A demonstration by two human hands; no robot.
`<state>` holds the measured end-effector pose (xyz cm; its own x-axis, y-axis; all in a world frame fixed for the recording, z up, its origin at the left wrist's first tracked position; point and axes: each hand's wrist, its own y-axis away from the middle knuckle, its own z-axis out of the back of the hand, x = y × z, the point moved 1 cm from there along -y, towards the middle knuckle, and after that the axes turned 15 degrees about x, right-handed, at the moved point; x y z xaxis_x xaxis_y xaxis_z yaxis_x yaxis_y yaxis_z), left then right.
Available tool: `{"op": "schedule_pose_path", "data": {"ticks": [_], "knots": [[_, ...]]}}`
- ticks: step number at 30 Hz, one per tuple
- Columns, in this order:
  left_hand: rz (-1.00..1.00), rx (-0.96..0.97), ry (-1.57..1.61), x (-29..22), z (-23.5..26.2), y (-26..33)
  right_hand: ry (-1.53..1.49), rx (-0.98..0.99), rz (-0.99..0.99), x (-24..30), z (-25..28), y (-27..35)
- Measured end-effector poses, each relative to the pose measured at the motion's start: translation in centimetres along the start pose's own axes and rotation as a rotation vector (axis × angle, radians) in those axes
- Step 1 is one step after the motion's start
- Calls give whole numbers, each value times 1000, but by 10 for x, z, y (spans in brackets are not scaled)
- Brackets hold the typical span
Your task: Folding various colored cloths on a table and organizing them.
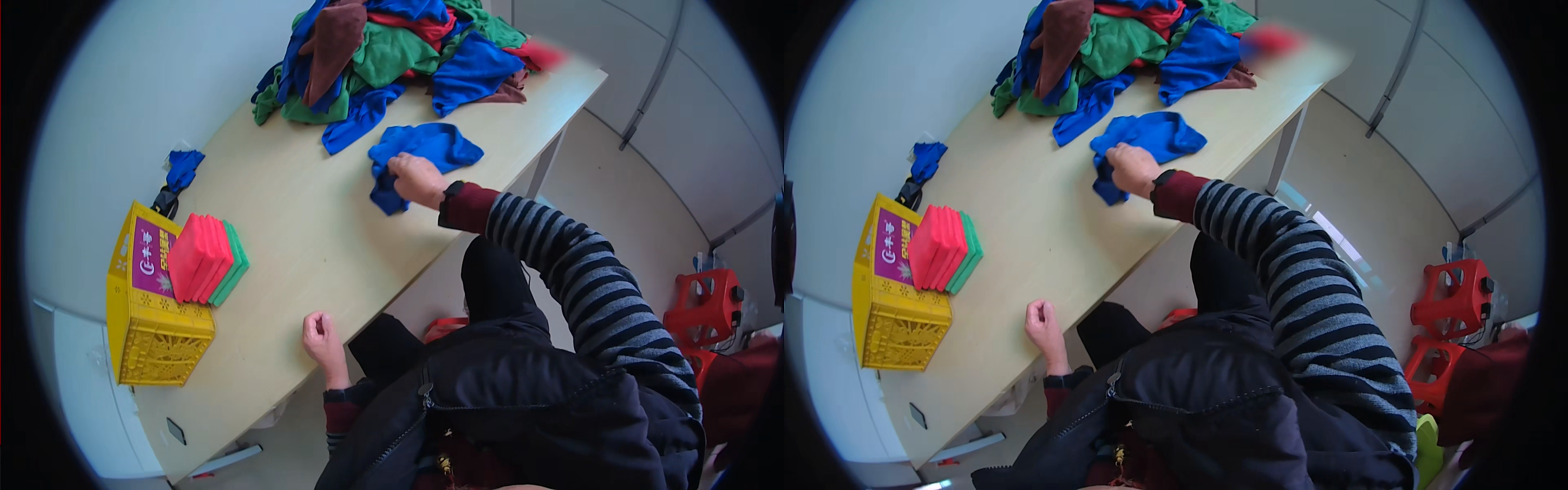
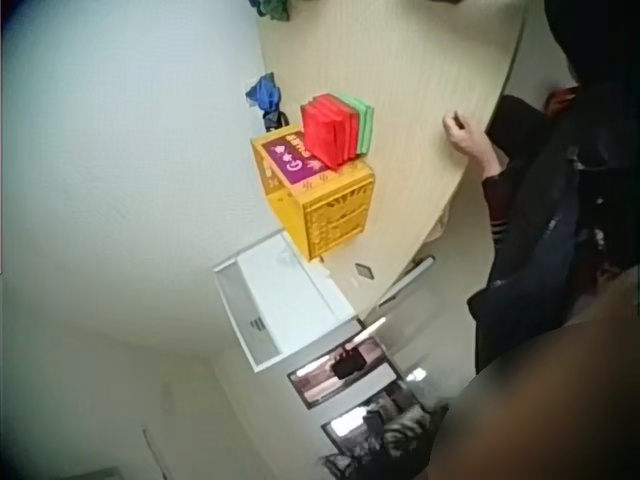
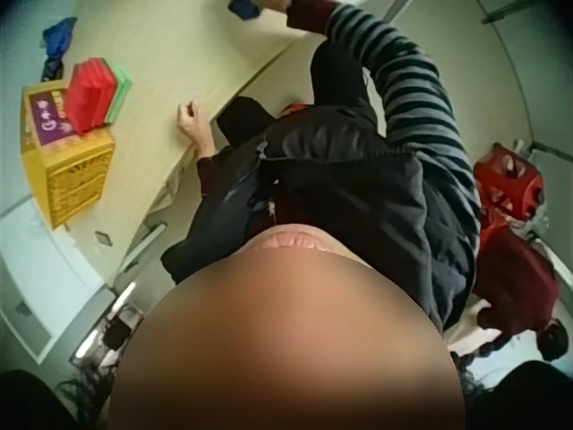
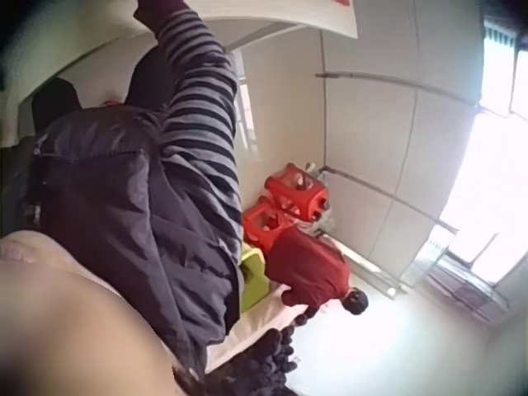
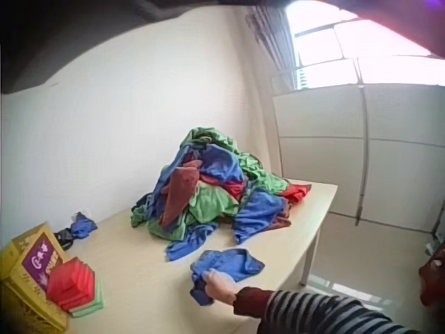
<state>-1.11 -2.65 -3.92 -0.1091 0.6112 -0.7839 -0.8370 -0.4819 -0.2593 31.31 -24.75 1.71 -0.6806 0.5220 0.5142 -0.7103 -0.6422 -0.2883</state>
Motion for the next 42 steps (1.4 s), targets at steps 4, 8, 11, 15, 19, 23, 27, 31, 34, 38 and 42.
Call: {"op": "schedule_pose_path", "data": {"ticks": [4, 8, 11, 15, 19, 23, 27, 31, 34, 38, 42], "knots": [[-39, 57, 2, -8, 2, -8, -203, 94, 254, 78, -34, 34], [-201, -10, -63, -57, -2, -20, -638, 630, 233, 128, -41, 60], [-348, -91, -271, -81, 12, -34, -613, 568, 140, 119, -18, 50], [-318, -73, -599, -91, 15, -48, -255, 230, 138, 78, -23, 32], [-246, 26, -673, -76, 4, -77, 191, 51, 274, 63, -56, 24], [-12, 107, -489, -58, 21, -103, 199, 183, 222, 60, -62, 9], [-36, -20, 491, -28, 91, -128, -226, 320, 13, 32, -30, -10], [-41, -84, 830, -23, 165, -153, -597, 274, -103, 8, 21, -27], [-115, -143, 815, -32, 212, -169, -841, 123, -89, 17, 69, -37], [-181, -190, 867, -47, 258, -175, -880, -55, 36, 12, 139, -42], [-189, -190, 874, -43, 277, -161, -885, -200, 67, -7, 182, -36]]}}
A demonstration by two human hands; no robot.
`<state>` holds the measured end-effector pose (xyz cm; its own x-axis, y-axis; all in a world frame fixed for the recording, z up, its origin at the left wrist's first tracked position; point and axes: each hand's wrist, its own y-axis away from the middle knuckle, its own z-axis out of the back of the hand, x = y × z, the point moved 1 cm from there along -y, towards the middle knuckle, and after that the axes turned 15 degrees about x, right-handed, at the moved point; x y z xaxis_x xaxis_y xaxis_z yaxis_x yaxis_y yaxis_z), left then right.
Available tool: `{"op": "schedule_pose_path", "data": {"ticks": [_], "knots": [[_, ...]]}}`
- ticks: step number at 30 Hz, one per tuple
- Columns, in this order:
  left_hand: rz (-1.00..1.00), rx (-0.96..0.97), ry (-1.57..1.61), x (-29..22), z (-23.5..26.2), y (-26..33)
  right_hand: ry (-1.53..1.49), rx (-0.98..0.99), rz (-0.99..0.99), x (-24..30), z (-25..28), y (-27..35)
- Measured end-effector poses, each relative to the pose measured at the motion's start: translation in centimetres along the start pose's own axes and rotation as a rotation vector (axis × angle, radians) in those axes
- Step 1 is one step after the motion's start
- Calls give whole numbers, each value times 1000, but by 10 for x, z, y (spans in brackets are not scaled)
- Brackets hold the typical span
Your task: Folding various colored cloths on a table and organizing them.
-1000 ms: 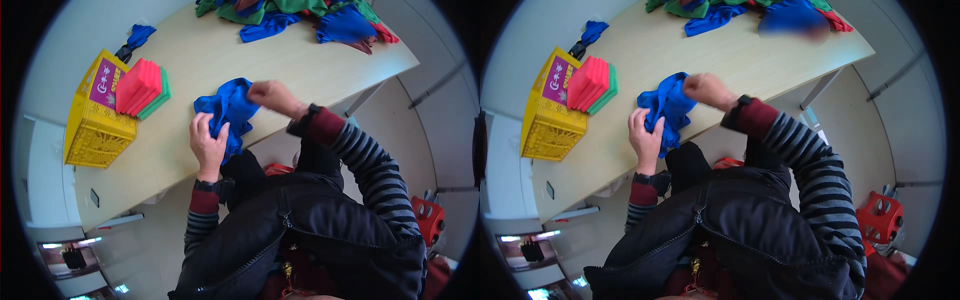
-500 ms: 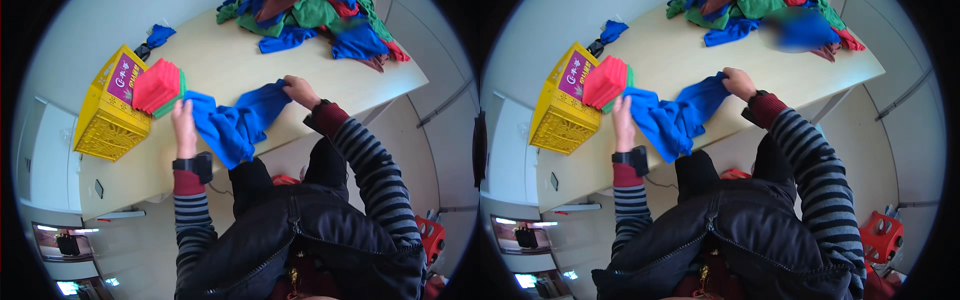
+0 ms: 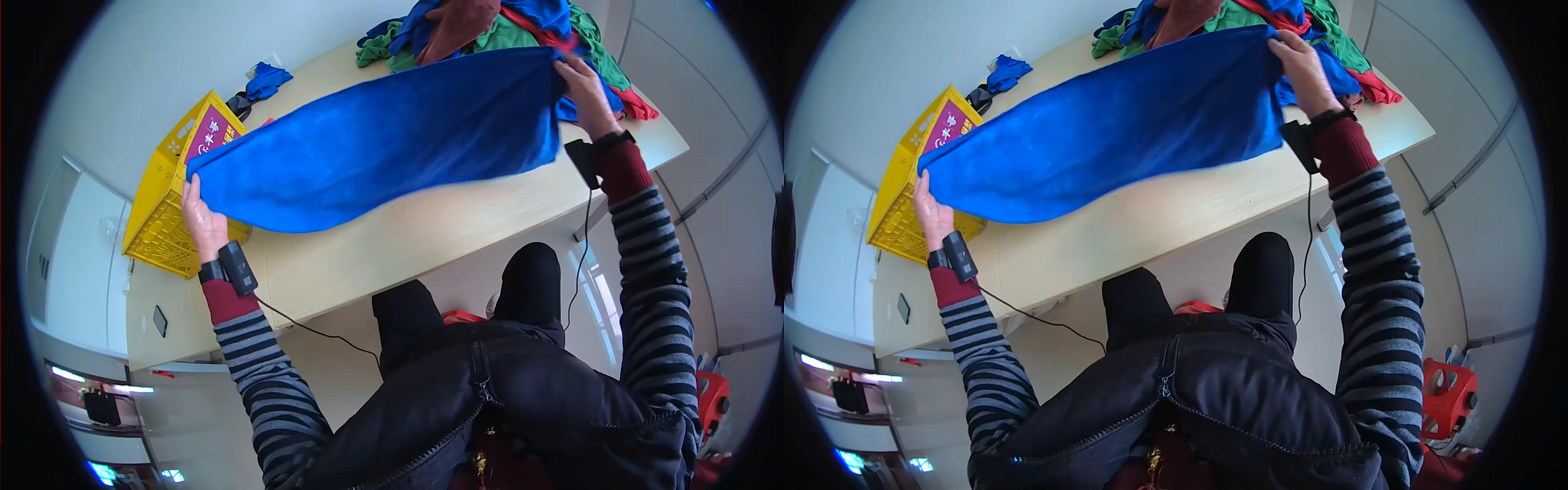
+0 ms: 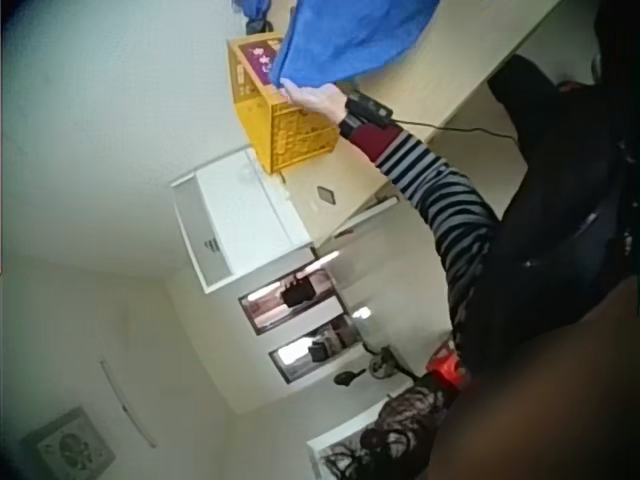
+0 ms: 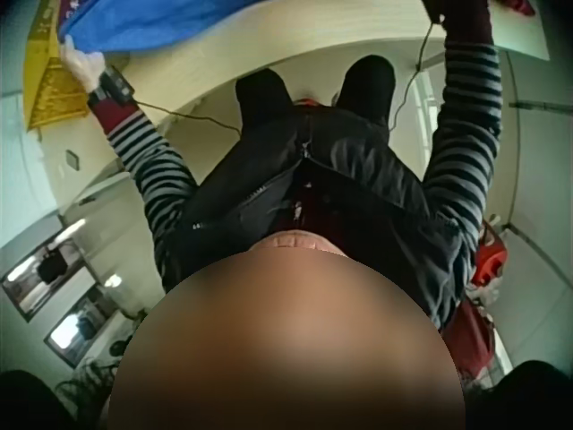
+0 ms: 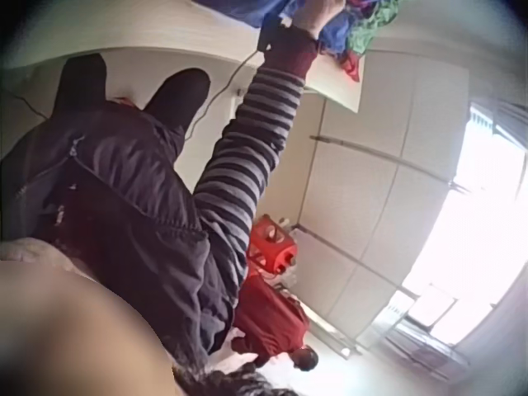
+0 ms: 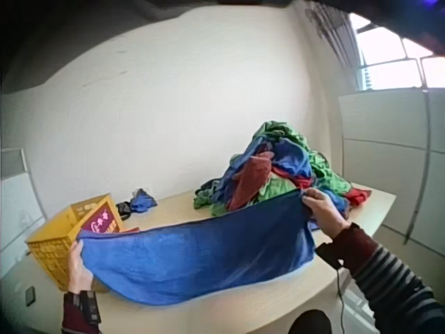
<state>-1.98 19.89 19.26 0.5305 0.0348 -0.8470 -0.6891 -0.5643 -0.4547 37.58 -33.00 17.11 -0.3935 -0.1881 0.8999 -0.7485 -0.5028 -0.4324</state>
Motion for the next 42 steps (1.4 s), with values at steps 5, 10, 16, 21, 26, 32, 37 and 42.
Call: {"op": "schedule_pose_path", "data": {"ticks": [5, 10, 16, 21, 26, 32, 37, 42], "knots": [[74, -61, -85, 15, 31, 35, -130, 78, -124, -12, 44, 33], [80, -76, -208, 18, 77, 62, -366, -108, -292, -27, 17, 73], [44, -167, -246, 0, 93, 63, -146, 158, -408, 2, -15, 88], [16, -173, -203, -17, 91, 65, 64, 244, -292, 3, 0, 77], [11, -180, -193, -49, 88, 74, -101, 97, -185, 39, 5, 68], [33, -195, 12, -76, 106, 84, -439, 272, -194, 77, 35, 71], [187, -149, 135, -52, 110, 77, -550, 255, -203, 51, 32, 57], [347, -2, 148, 27, 136, 56, -324, 177, -349, -39, 16, 36]]}}
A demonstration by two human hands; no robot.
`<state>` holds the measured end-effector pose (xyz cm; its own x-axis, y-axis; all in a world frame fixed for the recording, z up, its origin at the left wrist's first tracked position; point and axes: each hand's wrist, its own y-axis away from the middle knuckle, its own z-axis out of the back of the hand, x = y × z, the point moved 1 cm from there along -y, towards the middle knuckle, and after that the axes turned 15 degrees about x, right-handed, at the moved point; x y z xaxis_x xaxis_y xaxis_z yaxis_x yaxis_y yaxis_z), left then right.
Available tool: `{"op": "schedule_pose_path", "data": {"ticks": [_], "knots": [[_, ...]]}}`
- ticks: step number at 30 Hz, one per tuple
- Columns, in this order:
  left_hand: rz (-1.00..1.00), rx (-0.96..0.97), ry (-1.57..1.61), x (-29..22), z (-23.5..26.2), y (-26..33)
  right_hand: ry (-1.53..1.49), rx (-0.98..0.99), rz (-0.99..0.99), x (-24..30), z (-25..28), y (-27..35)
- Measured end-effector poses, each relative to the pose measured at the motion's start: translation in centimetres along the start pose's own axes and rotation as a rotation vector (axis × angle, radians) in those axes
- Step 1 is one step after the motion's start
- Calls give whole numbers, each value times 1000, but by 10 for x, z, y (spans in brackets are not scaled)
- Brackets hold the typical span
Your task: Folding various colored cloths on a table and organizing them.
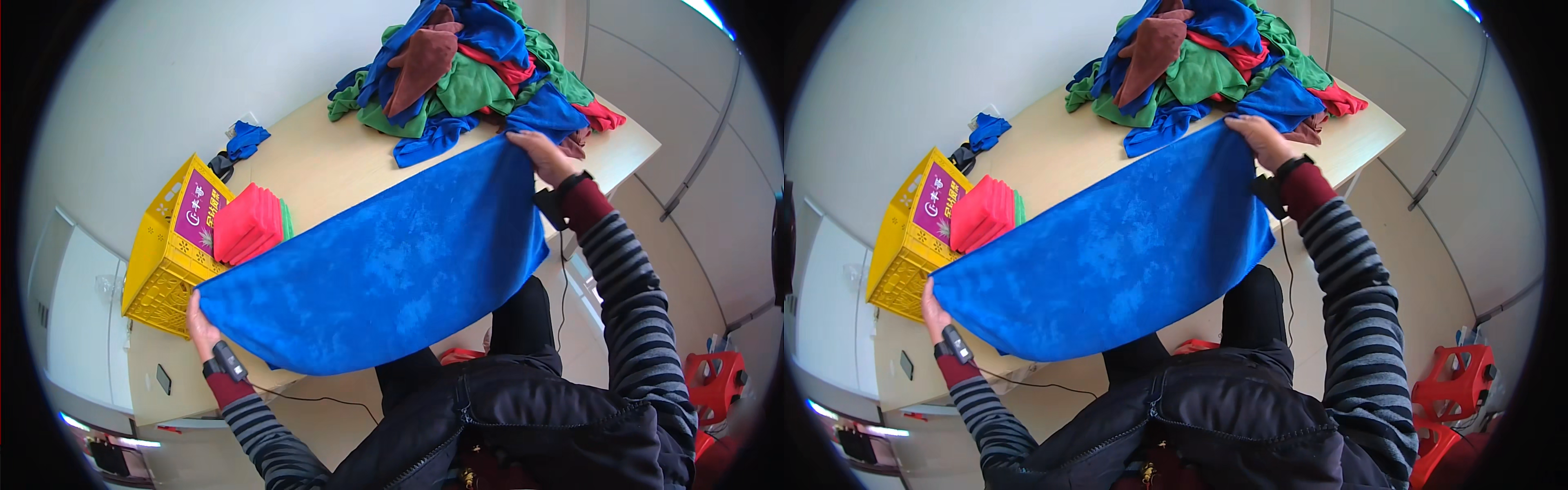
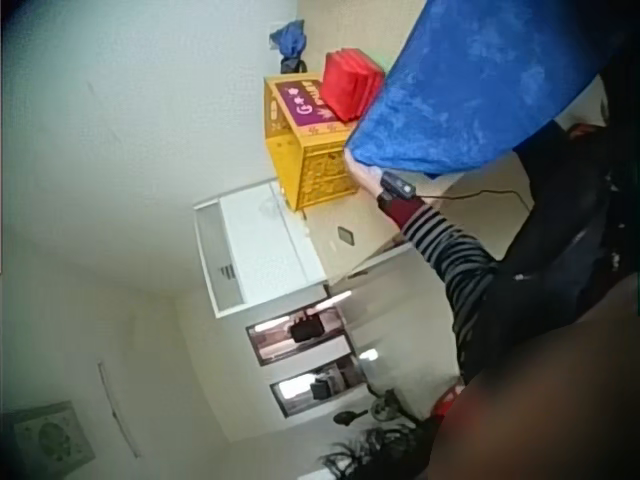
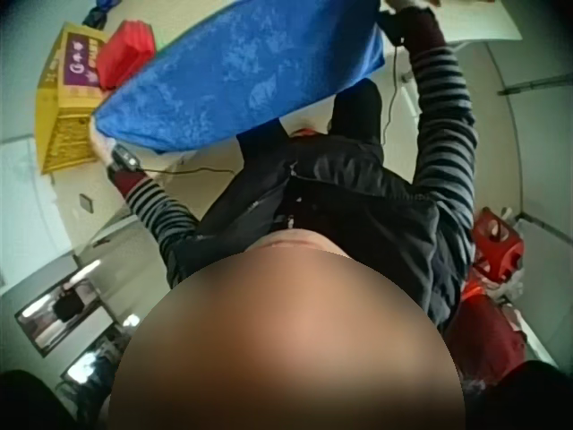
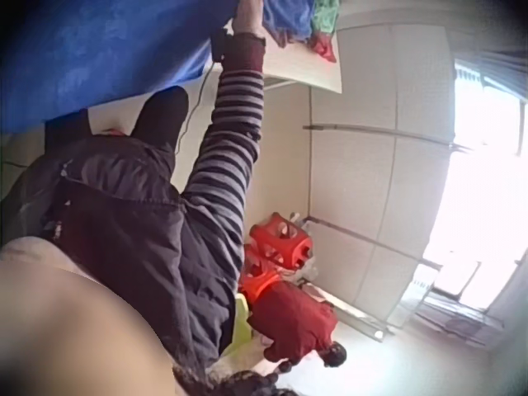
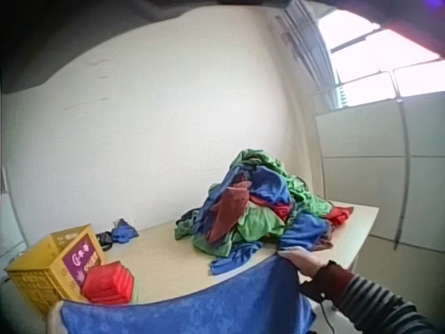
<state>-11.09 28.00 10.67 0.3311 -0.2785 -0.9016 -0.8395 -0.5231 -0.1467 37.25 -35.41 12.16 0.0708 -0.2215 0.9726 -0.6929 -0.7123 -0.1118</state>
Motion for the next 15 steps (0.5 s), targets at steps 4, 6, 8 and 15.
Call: {"op": "schedule_pose_path", "data": {"ticks": [4, 6, 8, 15], "knots": [[2, -134, -170, 32, 3, -19, 150, -113, -194, -42, -9, -25], [-32, -150, -293, 41, -18, -22, 158, -44, -199, -48, -22, -26], [-70, -158, -345, 43, -50, -25, 164, 80, -158, -47, -42, -23], [-235, -31, -570, 60, -193, -12, 222, 188, -236, -43, -147, -9]]}}
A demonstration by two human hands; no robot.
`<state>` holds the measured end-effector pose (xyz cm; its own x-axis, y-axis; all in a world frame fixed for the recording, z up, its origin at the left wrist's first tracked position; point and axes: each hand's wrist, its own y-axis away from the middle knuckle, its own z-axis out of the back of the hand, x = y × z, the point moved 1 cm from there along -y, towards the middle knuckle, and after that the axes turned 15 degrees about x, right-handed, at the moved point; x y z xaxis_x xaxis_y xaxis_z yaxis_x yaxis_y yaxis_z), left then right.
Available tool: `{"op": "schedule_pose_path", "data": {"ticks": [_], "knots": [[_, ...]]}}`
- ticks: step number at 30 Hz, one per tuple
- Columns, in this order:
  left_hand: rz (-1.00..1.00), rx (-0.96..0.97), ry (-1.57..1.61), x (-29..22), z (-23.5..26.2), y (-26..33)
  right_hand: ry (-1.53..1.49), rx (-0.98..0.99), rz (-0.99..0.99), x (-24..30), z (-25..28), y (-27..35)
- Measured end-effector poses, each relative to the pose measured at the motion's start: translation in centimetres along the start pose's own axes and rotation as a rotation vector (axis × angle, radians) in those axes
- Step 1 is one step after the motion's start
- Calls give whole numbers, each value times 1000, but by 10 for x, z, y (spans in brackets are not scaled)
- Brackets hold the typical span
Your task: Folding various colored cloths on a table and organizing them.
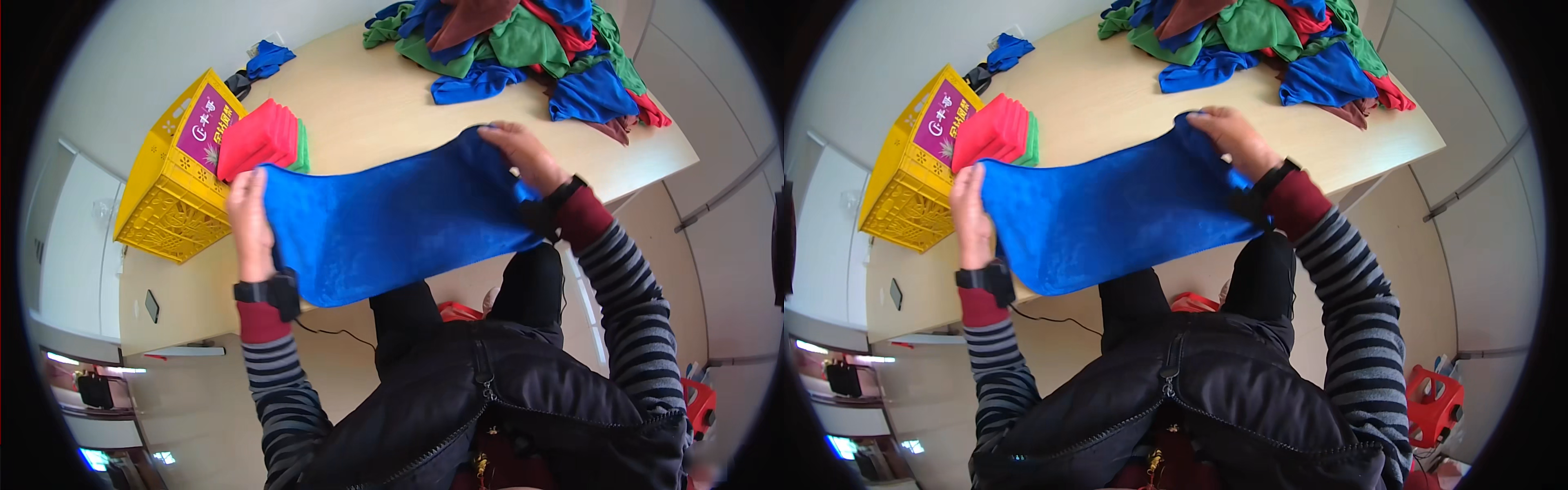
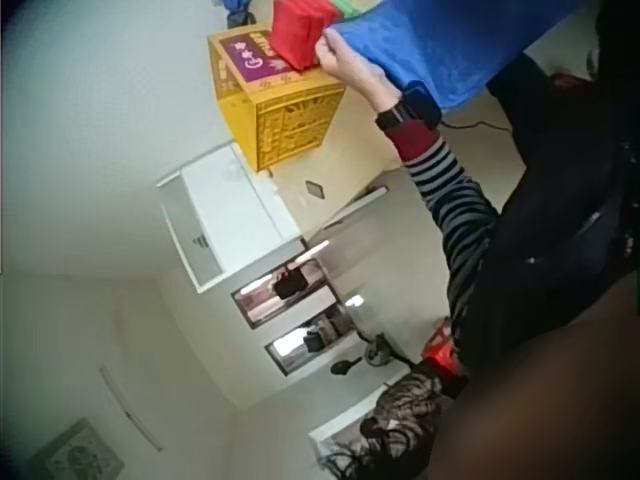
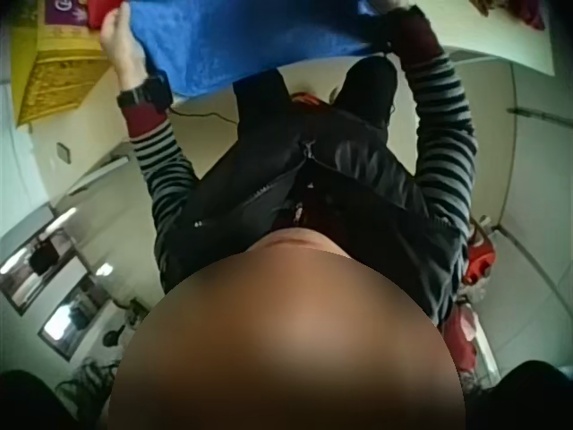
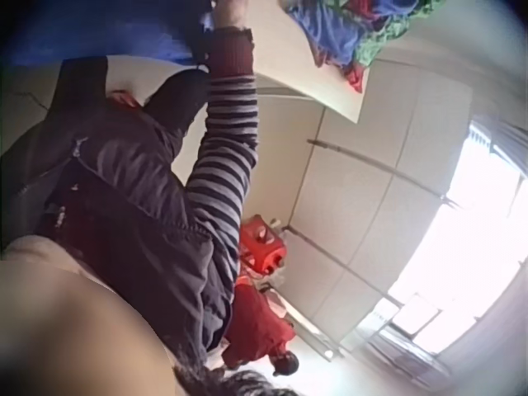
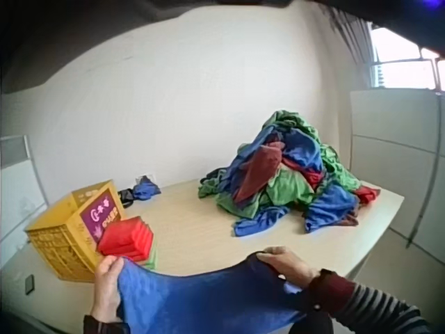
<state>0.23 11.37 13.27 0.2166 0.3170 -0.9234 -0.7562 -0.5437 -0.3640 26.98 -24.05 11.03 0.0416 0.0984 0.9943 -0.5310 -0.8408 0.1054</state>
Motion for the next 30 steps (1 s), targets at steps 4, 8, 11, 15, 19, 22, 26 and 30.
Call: {"op": "schedule_pose_path", "data": {"ticks": [4, 8, 11, 15, 19, 22, 26, 30], "knots": [[32, 129, 38, -14, -91, 30, -52, 24, -32, -1, -68, -5], [53, 202, 136, -3, -156, 55, 20, -5, 41, -8, -108, -1], [4, 199, 41, 3, -180, 62, 89, -19, 78, -15, -117, 0], [-84, 181, -107, 3, -193, 70, 91, -49, 137, -21, -120, 4], [-174, 148, -224, 3, -194, 73, 244, -81, 268, -29, -122, 8], [-213, 141, -316, -2, -195, 78, 252, -35, 203, -28, -124, 14], [-294, 159, -482, -5, -200, 85, 45, 37, 126, -31, -121, 19], [-401, 209, -645, -3, -201, 92, -161, 81, 54, -33, -119, 26]]}}
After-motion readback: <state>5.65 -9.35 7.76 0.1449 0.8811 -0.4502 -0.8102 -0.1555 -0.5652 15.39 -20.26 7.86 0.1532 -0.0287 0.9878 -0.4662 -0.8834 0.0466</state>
